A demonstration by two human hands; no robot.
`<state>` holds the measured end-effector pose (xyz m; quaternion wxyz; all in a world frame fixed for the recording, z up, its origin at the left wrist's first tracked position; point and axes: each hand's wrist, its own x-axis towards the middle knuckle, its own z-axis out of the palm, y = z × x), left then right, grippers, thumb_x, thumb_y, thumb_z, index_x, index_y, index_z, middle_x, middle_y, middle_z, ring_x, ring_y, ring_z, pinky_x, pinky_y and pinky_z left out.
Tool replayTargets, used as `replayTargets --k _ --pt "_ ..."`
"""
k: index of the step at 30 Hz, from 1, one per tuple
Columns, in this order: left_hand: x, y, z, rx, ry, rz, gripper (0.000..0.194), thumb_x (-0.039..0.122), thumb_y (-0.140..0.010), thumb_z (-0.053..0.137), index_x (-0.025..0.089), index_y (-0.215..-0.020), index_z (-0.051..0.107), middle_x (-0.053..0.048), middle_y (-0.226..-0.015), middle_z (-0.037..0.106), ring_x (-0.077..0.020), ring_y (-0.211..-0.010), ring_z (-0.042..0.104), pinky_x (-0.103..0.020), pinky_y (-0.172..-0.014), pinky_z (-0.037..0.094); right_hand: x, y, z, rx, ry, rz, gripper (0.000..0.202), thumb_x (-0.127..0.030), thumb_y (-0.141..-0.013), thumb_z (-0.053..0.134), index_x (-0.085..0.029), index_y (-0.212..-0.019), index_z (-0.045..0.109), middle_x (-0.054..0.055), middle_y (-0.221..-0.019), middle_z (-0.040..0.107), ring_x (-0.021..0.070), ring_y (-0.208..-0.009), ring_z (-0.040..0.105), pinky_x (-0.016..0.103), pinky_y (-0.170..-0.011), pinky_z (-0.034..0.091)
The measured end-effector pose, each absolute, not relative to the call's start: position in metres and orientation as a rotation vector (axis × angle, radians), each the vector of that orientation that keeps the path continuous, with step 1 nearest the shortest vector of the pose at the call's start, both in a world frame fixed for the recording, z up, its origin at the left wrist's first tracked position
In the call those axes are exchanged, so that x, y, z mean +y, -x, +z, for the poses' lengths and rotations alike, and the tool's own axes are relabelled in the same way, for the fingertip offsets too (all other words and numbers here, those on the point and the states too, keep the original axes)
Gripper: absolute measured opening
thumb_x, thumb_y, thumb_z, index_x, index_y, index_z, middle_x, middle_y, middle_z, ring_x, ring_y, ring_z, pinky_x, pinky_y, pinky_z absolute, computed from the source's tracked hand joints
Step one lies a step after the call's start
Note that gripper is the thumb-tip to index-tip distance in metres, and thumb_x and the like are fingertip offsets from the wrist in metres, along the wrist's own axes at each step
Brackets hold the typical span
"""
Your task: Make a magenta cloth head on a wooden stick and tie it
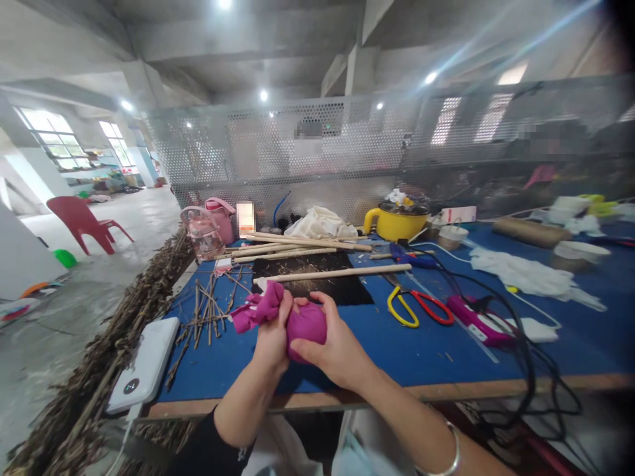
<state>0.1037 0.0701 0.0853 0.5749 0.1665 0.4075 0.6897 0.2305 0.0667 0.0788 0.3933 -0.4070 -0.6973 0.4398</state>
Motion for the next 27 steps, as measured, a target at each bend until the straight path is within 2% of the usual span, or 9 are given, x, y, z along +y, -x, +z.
replayTargets --k 4,7,9,12,16,18,21,24,27 --pt "0.074 -0.095 0.089 0.737 -0.127 1.473 0.023 0.036 -0.081 0.061 0.014 -0.075 0.061 -0.004 -0.071 0.068 -0.0175 -0.062 0.065 -0.033 -0.067 0.054 0.063 -0.236 0.078 -1.719 0.919 1.207 0.063 -0.058 -0.084 0.047 -0.021 -0.134 0.033 0.014 -0.129 0.050 0.0243 -0.102 0.058 0.040 -0.085 0.048" --pt "0.073 -0.096 0.085 0.672 -0.051 1.436 0.022 0.035 -0.084 0.058 0.014 -0.078 0.062 -0.004 -0.070 0.068 -0.0170 -0.061 0.065 -0.032 -0.067 0.054 0.057 -0.236 0.078 -1.638 0.934 1.201 0.062 -0.057 -0.080 0.054 -0.022 -0.129 0.037 0.014 -0.129 0.048 0.0258 -0.111 0.053 0.038 -0.086 0.048" --pt "0.071 -0.099 0.080 0.683 -0.071 1.467 0.021 0.034 -0.083 0.059 0.015 -0.074 0.062 -0.003 -0.070 0.068 -0.0167 -0.064 0.065 -0.033 -0.072 0.053 0.055 -0.236 0.080 -1.609 0.958 1.236 0.066 -0.054 -0.075 0.062 -0.023 -0.128 0.038 0.013 -0.132 0.046 0.0273 -0.118 0.049 0.039 -0.089 0.047" --pt "0.060 -0.107 0.074 0.696 -0.317 1.598 0.027 0.035 -0.078 0.066 0.016 -0.060 0.058 -0.004 -0.076 0.070 -0.0192 -0.085 0.067 -0.033 -0.090 0.048 0.053 -0.237 0.083 -1.502 0.903 1.487 0.072 -0.053 -0.072 0.066 -0.023 -0.130 0.035 0.013 -0.136 0.044 0.0274 -0.120 0.048 0.042 -0.094 0.045" --pt "0.037 -0.112 0.071 0.847 -0.847 1.736 0.037 0.046 -0.081 0.061 0.018 -0.058 0.058 -0.005 -0.096 0.071 -0.0214 -0.112 0.058 -0.031 -0.107 0.034 0.048 -0.236 0.082 -1.390 0.686 1.713 0.064 -0.045 -0.072 0.069 -0.020 -0.125 0.043 0.010 -0.123 0.057 0.0254 -0.113 0.055 0.041 -0.099 0.041" --pt "0.030 -0.112 0.073 0.953 -0.945 1.740 0.040 0.051 -0.083 0.057 0.018 -0.059 0.058 -0.005 -0.095 0.071 -0.0211 -0.110 0.058 -0.032 -0.107 0.033 0.045 -0.235 0.079 -1.388 0.616 1.665 0.061 -0.041 -0.071 0.070 -0.021 -0.123 0.045 0.008 -0.122 0.058 0.0249 -0.112 0.055 0.040 -0.098 0.042" --pt "0.035 -0.113 0.073 1.037 -0.854 1.693 0.036 0.049 -0.080 0.062 0.018 -0.060 0.058 -0.004 -0.083 0.070 -0.0197 -0.095 0.063 -0.032 -0.099 0.041 0.048 -0.239 0.076 -1.459 0.693 1.561 0.051 -0.043 -0.075 0.064 -0.020 -0.118 0.049 0.008 -0.120 0.059 0.0242 -0.112 0.055 0.039 -0.098 0.042" --pt "0.059 -0.116 0.065 1.147 -0.632 1.551 0.030 0.045 -0.080 0.061 0.016 -0.073 0.065 -0.009 -0.093 0.072 -0.0201 -0.086 0.066 -0.033 -0.085 0.050 0.072 -0.249 0.081 -1.545 1.108 1.205 0.041 -0.046 -0.074 0.063 -0.018 -0.102 0.053 0.009 -0.106 0.062 0.0239 -0.098 0.058 0.041 -0.091 0.044" --pt "0.088 -0.120 0.055 1.329 -0.678 1.462 0.034 0.042 -0.087 0.049 0.013 -0.086 0.067 -0.016 -0.103 0.070 -0.0238 -0.089 0.067 -0.035 -0.079 0.053 0.110 -0.249 0.095 -1.549 1.235 0.847 0.040 -0.052 -0.077 0.058 -0.019 -0.099 0.052 0.008 -0.101 0.063 0.0222 -0.094 0.058 0.039 -0.088 0.044"
